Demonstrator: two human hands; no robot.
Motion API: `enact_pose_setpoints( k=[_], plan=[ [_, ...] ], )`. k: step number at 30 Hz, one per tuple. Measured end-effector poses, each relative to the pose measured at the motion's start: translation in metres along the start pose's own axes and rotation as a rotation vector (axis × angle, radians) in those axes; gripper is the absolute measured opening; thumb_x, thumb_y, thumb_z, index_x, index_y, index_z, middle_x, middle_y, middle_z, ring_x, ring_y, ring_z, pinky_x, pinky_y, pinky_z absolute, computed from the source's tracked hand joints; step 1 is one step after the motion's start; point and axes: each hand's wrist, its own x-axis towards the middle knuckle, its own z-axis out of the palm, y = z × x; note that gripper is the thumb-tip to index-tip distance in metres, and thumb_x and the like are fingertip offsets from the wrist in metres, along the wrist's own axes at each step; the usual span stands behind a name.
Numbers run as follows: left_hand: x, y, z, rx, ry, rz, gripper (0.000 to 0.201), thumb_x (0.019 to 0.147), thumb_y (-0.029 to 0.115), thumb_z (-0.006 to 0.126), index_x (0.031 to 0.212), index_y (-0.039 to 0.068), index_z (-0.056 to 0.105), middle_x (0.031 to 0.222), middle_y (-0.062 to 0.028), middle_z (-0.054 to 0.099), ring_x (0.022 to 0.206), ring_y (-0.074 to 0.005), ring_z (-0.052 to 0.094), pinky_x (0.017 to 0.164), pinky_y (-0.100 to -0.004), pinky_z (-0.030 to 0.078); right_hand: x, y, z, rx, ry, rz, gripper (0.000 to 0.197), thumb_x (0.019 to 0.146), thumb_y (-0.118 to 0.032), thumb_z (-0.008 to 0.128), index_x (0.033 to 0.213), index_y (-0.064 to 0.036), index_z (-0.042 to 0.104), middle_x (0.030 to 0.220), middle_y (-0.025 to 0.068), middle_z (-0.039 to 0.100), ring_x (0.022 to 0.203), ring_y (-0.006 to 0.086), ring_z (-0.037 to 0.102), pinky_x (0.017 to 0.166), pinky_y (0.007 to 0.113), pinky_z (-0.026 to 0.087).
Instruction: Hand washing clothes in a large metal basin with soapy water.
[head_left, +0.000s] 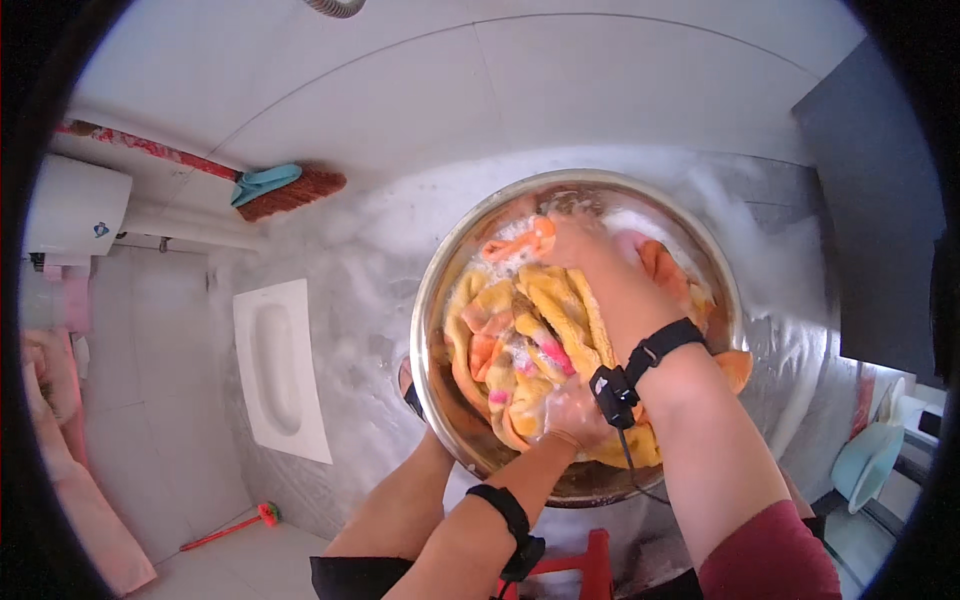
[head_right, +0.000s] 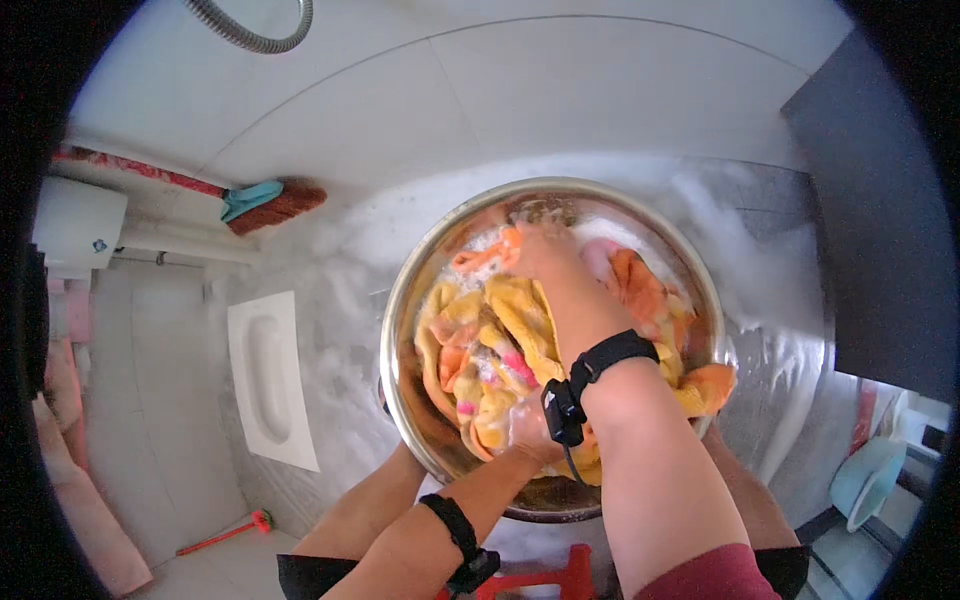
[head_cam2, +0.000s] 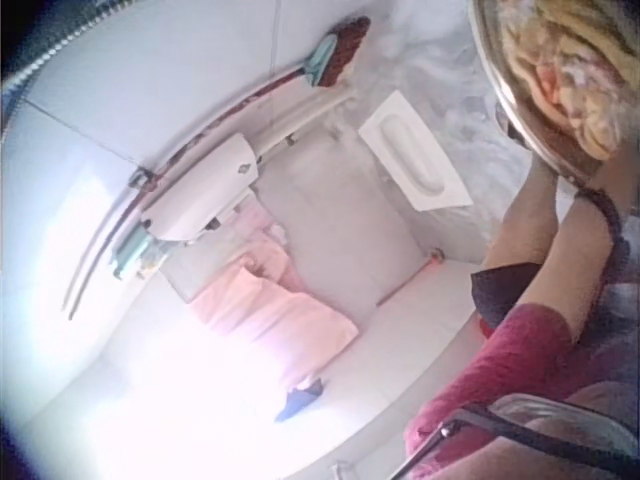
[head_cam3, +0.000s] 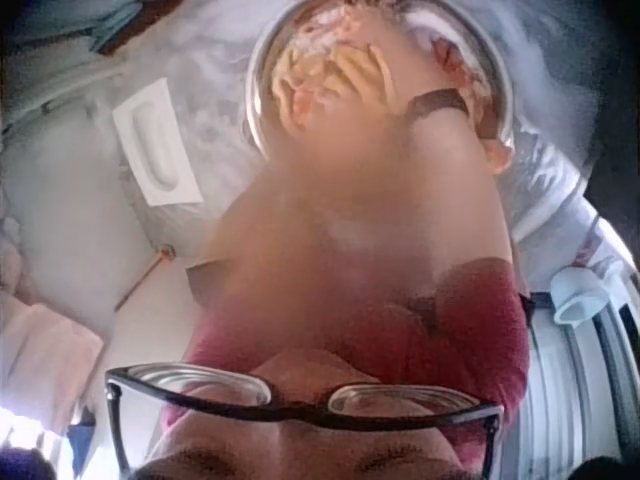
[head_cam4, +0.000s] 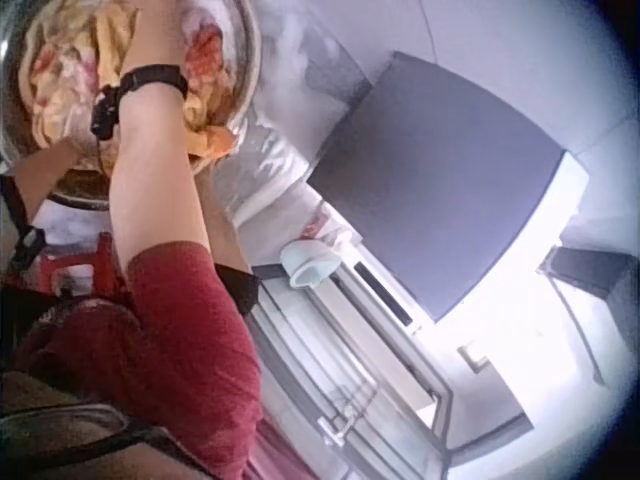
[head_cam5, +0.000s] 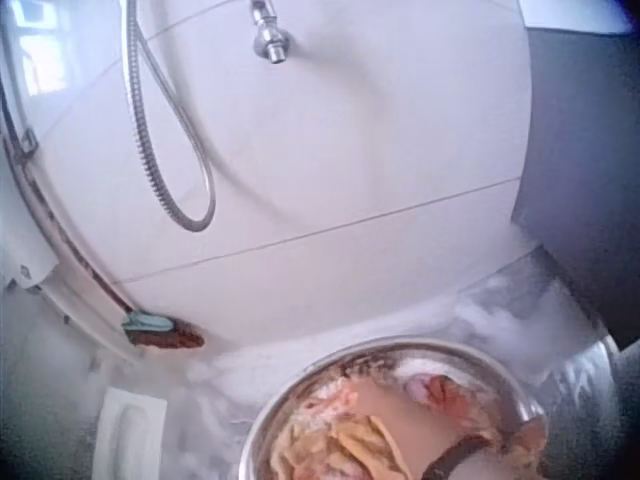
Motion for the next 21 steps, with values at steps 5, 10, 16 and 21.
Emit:
enact_pose_setpoints(
  k=[5, 10, 16, 21],
  plan=[
    [-0.008, -0.025, 0.008, 0.037, 0.095, 0.026, 0.043, 0.075, 0.044, 0.069, 0.097, 0.008, 0.070, 0.088, -0.0209, 0.069, 0.084, -0.0395, 0.068, 0.078, -0.0492, 0.055, -0.063, -0.024, -0.029, 0.199, -0.190, 0.088, 0.042, 0.084, -0.040, 0.070, 0.111, -0.0086, 0.073, 0.114, 0.0225, 0.068, 0.108, 0.0372, 0.066, 0.094, 0.046, 0.053],
    [-0.023, -0.050, 0.021, 0.210, 0.212, 0.013, 0.039, 0.081, 0.039, 0.065, 0.105, 0.008, 0.072, 0.096, -0.0196, 0.071, 0.096, -0.0345, 0.068, 0.085, -0.0465, 0.054, -0.214, -0.075, -0.085, 0.363, -0.205, -0.080, 0.032, 0.085, -0.034, 0.063, 0.102, -0.0074, 0.070, 0.099, 0.0229, 0.071, 0.095, 0.0398, 0.068, 0.087, 0.049, 0.052],
    [-0.068, -0.035, -0.017, 0.071, -0.072, 0.034, 0.036, 0.079, 0.036, 0.068, 0.105, 0.012, 0.073, 0.101, -0.0179, 0.072, 0.101, -0.0329, 0.067, 0.089, -0.0447, 0.054, -0.330, -0.078, -0.087, 0.409, -0.093, 0.065, 0.038, 0.077, -0.035, 0.072, 0.105, -0.0106, 0.069, 0.093, 0.0202, 0.071, 0.092, 0.0391, 0.069, 0.082, 0.049, 0.053],
    [-0.112, -0.003, -0.097, -0.056, -0.333, 0.260, 0.033, 0.077, 0.034, 0.070, 0.105, 0.015, 0.074, 0.105, -0.0164, 0.072, 0.105, -0.0316, 0.067, 0.091, -0.0432, 0.053, -0.358, -0.062, -0.047, 0.460, 0.122, 0.087, 0.046, 0.075, -0.036, 0.076, 0.108, -0.0070, 0.064, 0.097, 0.0210, 0.071, 0.096, 0.0392, 0.068, 0.083, 0.047, 0.053]
  ],
)
